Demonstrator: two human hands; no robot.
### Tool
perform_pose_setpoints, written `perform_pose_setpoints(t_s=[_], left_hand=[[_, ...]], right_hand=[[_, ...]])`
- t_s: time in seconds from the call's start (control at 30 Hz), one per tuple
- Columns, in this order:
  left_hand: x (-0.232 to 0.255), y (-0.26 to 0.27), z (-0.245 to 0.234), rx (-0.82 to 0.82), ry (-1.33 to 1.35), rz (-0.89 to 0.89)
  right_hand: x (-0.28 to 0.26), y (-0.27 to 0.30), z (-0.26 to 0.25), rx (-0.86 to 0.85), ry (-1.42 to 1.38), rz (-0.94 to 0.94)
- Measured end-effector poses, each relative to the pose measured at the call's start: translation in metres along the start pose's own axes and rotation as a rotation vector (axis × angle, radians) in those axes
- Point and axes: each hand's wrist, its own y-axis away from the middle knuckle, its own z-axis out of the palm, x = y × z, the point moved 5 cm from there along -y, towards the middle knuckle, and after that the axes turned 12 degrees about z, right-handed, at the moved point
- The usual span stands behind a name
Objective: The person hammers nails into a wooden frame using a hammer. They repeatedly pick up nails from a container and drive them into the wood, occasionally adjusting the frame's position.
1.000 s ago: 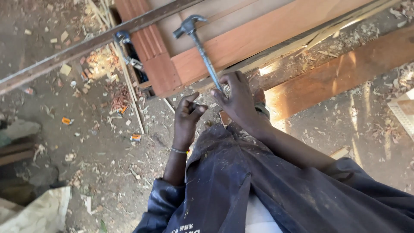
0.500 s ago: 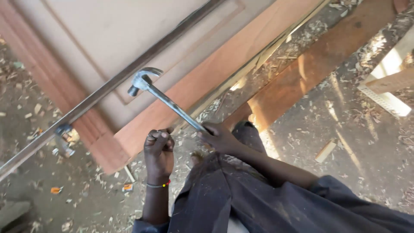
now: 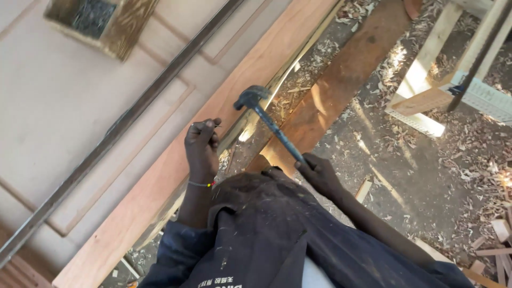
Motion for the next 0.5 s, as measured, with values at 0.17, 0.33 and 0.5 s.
perform_pose_setpoints(t_s=[0.17,0.33,0.5], left_hand=[[0.001,-0.025,0.104,-0.086,-0.062,-0.009],[-0.02,-0.07,0.2,-0.161,-0.052,0.004],[-0.091,-0.161,0.298,-0.21,-0.036,0.048]], right_hand=[[-0.008,-0.007,-0.085,0.208,-0.152,0.033],[-0.04,-0.023,-0.127,0.295,-0.485,-0.048],[-0.035,-0.076,-0.179,0.344,-0.674,0.017]])
